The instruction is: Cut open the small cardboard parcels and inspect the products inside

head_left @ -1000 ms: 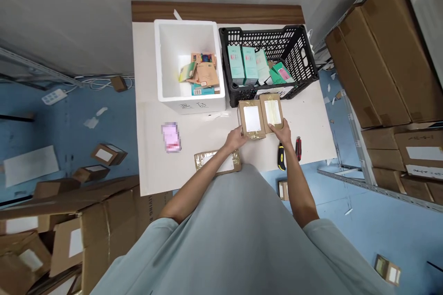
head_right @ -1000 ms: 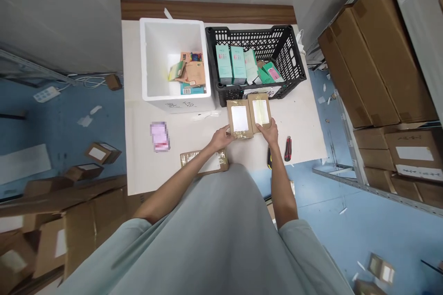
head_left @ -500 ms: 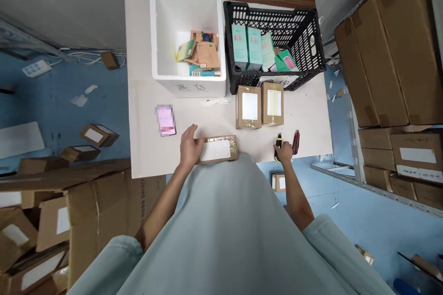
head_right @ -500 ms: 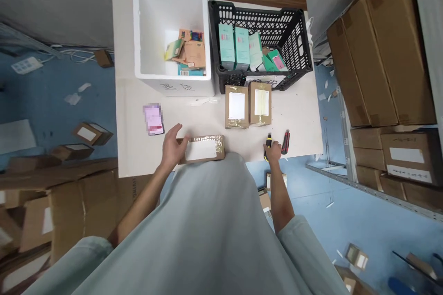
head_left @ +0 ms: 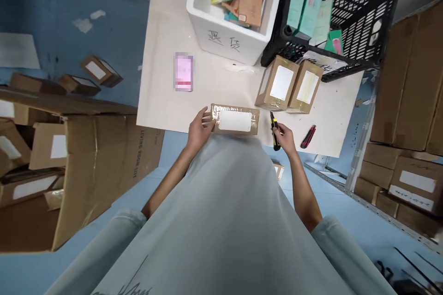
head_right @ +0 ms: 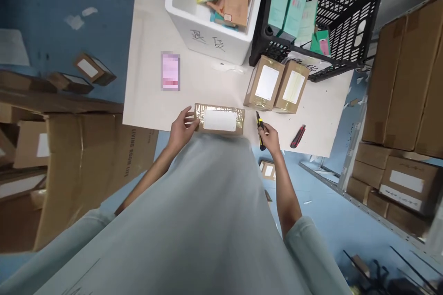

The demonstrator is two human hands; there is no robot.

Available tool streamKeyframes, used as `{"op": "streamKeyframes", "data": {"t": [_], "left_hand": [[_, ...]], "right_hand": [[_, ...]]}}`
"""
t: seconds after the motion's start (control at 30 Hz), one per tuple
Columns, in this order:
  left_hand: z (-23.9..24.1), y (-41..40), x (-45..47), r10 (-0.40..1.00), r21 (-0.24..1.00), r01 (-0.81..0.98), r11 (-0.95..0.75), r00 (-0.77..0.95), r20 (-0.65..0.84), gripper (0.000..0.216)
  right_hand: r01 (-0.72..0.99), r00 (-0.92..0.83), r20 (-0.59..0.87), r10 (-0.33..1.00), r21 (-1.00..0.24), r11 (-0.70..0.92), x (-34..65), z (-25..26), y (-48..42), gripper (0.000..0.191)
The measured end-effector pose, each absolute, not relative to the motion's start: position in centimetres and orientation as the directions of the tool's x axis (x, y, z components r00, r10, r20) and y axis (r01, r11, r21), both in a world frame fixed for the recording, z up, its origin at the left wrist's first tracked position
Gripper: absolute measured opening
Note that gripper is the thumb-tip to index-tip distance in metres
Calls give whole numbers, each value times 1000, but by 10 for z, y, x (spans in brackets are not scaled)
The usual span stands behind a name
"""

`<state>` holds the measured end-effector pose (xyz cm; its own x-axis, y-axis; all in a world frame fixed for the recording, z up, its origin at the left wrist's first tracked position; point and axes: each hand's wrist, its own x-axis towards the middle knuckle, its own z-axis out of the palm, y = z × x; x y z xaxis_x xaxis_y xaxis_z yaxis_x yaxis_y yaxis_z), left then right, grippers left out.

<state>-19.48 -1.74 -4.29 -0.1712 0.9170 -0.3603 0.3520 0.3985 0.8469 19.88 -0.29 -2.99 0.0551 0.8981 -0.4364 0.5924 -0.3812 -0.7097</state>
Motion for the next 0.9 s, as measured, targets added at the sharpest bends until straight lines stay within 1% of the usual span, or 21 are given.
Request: {"op": "streamKeyframes", "data": {"t": [0.07,0.13,0.2,0.3,0.4,0.5,0.6,0.7,0.9], "left_hand": [[-42,-20,-192,934,867,346,358,-127,-335,64],[-42,-21,-192,951,887,344,309,-86,-298,53],[-42,-20,-195,959,899,336,280,-52,-280,44],[-45,-19,-200,960,911,312,269,-11,-280,42],[-49,-18,-204,960,921,287,263,12,-278,44],[-53,-18,-204,960,928,262,263,25,-279,44],[-55,-18,-204,959,934,239,266,32,-281,43],[-57,-18,-204,958,937,225,267,48,-284,43],[-59,-18,-204,957,943,195,269,61,-285,44]], "right_hand": [[629,-39,-433,900,-711,-315,181,-12,8,65],[675,-137,-419,897,-703,-225,161,7,21,67],[737,-240,-396,886,-669,-100,139,26,33,66],[806,-423,-428,798,-581,116,106,49,48,57],[818,-545,-484,685,-484,310,74,62,57,53],[804,-594,-541,595,-378,458,49,67,62,54],[777,-609,-587,534,-308,549,30,70,64,54],[761,-605,-609,512,-254,597,19,73,65,55],[765,-563,-634,530,-159,624,10,81,64,55]]}}
